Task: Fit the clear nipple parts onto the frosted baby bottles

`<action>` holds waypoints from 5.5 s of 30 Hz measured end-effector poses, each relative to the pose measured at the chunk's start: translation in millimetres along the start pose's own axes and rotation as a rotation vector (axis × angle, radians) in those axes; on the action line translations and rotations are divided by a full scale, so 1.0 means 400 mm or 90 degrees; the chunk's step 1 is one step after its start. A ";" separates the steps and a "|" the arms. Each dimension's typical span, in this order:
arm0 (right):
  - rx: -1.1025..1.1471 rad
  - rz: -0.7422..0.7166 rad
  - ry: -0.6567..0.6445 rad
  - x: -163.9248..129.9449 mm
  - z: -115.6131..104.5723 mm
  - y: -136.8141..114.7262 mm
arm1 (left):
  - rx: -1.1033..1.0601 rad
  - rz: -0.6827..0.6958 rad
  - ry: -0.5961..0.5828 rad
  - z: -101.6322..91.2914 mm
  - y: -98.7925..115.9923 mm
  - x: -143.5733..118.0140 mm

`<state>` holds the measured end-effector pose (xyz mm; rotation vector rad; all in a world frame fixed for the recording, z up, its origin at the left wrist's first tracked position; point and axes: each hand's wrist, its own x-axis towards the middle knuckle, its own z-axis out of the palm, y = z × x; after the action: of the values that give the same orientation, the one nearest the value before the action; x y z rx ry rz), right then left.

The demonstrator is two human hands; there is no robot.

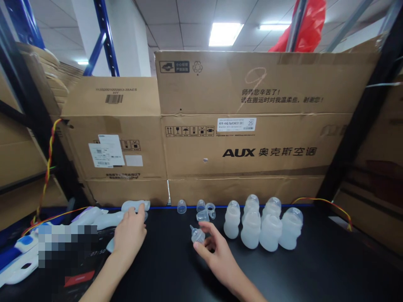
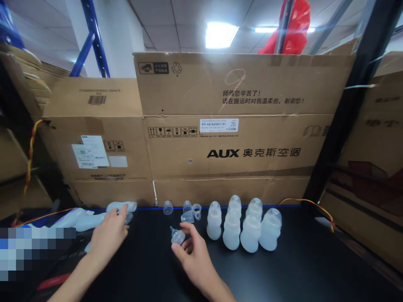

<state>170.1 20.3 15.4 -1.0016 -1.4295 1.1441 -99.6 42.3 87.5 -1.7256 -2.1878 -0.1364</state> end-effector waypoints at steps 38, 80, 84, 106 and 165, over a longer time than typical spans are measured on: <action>-0.164 -0.184 -0.090 -0.023 -0.060 -0.078 | -1.140 0.168 -0.182 0.042 0.203 -0.129; -0.066 -0.124 -0.062 -0.024 -0.054 -0.089 | -0.997 0.208 -0.176 0.046 0.224 -0.149; -0.124 -0.233 -0.044 -0.008 -0.073 -0.080 | -0.992 0.213 -0.179 0.042 0.221 -0.150; -0.294 -0.217 -0.144 -0.021 -0.101 -0.113 | -0.840 0.316 -0.144 0.043 0.198 -0.161; -0.525 -0.255 0.005 0.021 -0.031 0.026 | -0.630 0.232 0.112 0.096 0.144 -0.063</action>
<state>181.2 32.4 7.3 -1.1736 -2.0368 0.2310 -47.6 44.6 35.2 -2.4126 -1.7085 -1.3954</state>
